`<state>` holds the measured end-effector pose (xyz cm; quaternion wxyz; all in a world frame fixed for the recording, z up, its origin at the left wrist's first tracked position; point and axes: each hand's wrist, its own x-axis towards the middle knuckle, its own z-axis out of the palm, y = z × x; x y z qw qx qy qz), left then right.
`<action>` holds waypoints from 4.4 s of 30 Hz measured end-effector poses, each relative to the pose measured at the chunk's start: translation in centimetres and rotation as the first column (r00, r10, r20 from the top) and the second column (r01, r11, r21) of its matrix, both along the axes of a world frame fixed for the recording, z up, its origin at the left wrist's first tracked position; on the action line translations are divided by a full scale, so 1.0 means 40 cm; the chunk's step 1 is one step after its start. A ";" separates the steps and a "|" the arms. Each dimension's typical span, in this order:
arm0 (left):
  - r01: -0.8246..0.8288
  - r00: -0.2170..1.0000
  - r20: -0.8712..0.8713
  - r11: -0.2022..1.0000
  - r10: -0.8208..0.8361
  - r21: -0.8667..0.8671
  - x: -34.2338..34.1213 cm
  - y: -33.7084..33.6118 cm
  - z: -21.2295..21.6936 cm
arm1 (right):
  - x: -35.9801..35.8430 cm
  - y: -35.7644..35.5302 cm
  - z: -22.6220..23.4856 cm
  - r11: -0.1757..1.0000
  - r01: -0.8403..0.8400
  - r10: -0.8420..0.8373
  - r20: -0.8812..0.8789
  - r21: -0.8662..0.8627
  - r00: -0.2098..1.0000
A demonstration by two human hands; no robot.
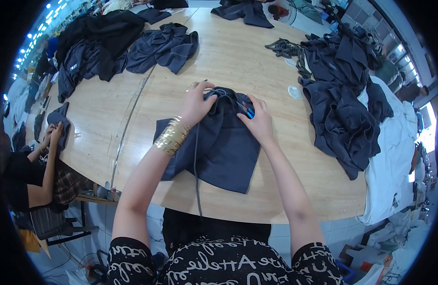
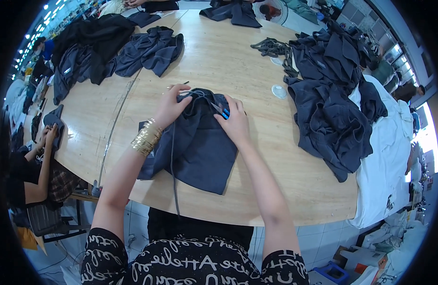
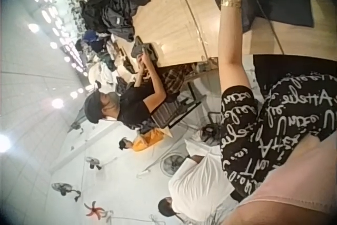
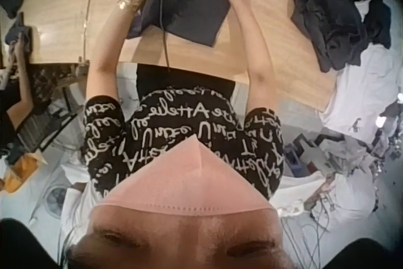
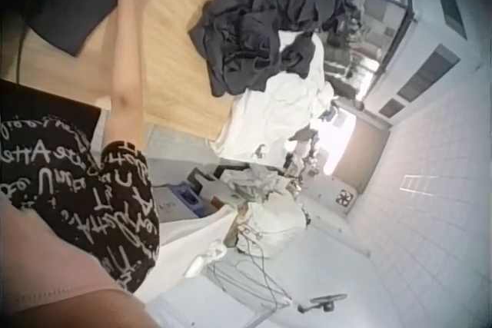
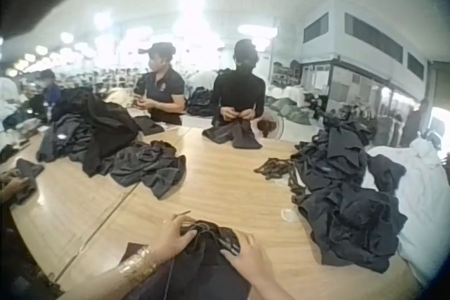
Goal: Trim excess threads from the seams of finished shorts and hoodies using thread snips.
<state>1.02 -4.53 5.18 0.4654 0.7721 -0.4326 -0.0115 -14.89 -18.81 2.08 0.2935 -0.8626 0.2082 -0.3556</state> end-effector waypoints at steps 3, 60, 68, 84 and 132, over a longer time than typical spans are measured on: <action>-0.108 0.977 0.201 0.975 0.069 0.191 -0.001 -0.028 0.015 | 0.024 -0.002 0.015 0.997 0.034 -0.038 0.053 0.072 0.998; 0.700 0.709 -0.500 0.577 -0.497 0.420 -0.036 0.232 0.521 | -0.301 0.012 0.650 0.925 -0.254 0.316 -0.200 0.281 0.928; 0.380 0.925 -0.248 0.675 -0.289 0.632 0.108 0.109 0.611 | -0.122 -0.116 0.662 0.971 -0.082 0.038 -0.195 -0.226 0.980; 0.468 0.786 -0.523 0.870 -0.329 0.157 0.196 0.265 0.630 | -0.132 -0.056 0.796 0.928 -0.207 0.282 -0.220 0.310 0.934; 0.034 0.052 -0.999 0.999 -0.013 -0.011 -0.352 0.378 -0.047 | -0.223 0.287 0.006 0.972 -0.234 0.231 -0.315 0.028 0.921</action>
